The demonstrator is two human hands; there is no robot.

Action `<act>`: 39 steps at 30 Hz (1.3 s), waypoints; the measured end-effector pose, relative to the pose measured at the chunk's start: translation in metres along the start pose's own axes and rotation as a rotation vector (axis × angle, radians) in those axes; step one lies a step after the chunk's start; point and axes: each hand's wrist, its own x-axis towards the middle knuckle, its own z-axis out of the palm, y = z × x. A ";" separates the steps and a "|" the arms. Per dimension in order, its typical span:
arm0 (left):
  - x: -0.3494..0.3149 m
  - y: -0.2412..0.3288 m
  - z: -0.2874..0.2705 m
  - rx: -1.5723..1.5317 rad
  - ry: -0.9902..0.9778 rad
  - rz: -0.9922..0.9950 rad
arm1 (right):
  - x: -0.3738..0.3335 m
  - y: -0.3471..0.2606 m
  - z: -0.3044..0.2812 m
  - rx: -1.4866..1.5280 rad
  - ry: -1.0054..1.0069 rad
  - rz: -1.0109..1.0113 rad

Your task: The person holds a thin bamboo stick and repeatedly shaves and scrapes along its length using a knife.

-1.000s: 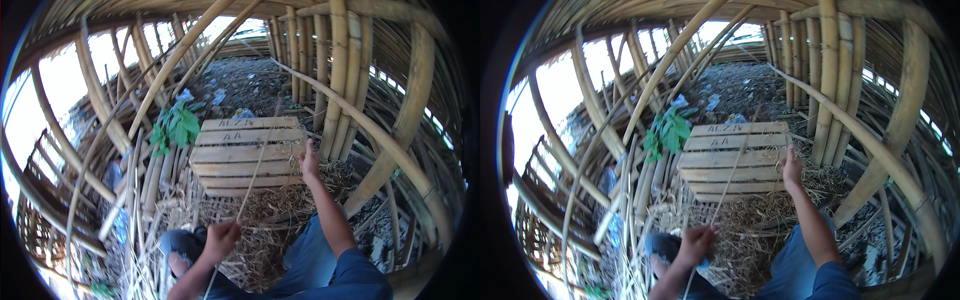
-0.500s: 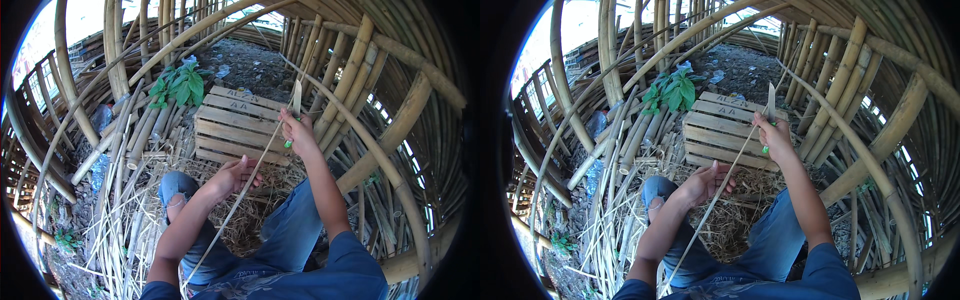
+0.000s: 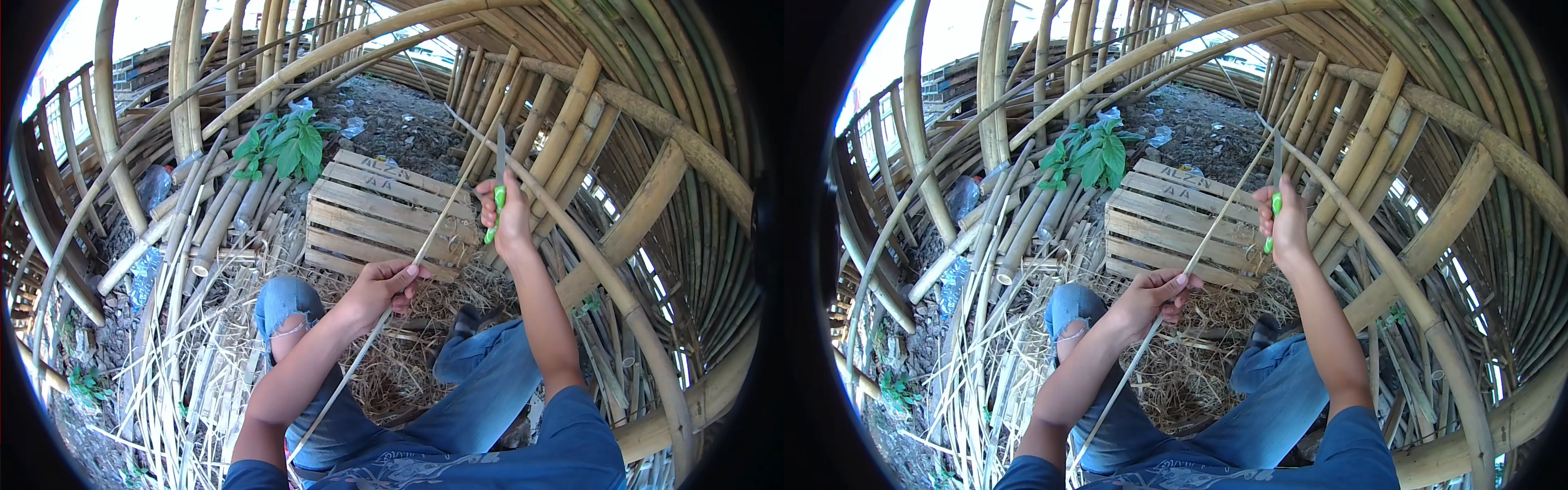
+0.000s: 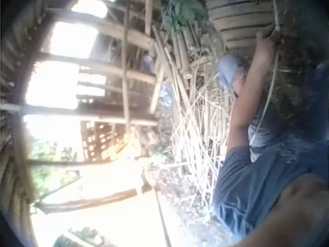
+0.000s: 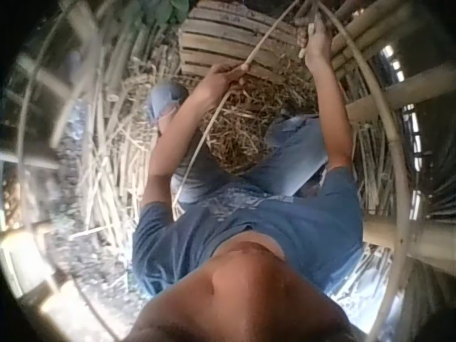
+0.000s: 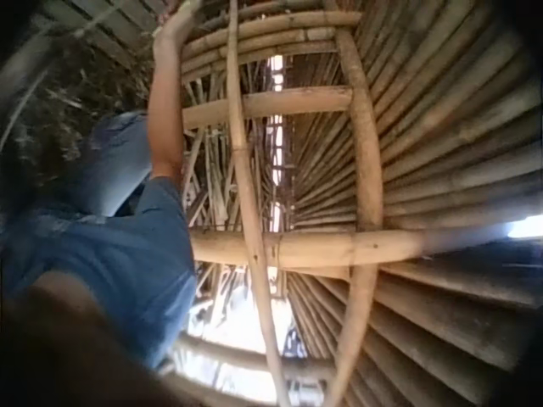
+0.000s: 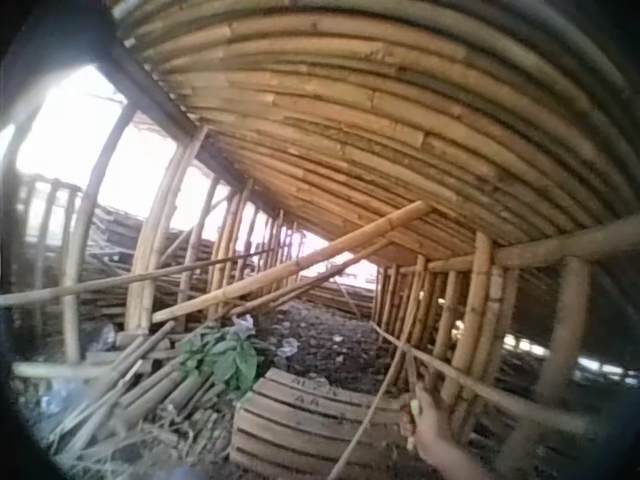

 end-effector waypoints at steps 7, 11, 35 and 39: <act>0.002 0.001 0.011 0.102 0.164 0.072 | -0.051 0.045 0.009 -0.439 -0.210 -0.323; -0.003 0.003 0.023 0.141 0.196 0.071 | -0.069 0.053 0.026 -0.759 -0.157 -0.675; -0.012 -0.005 0.044 0.273 0.320 0.090 | -0.045 0.057 0.012 -1.063 -0.128 -0.869; -0.007 -0.004 0.045 0.256 0.359 0.057 | -0.026 0.058 0.004 -1.135 -0.094 -0.837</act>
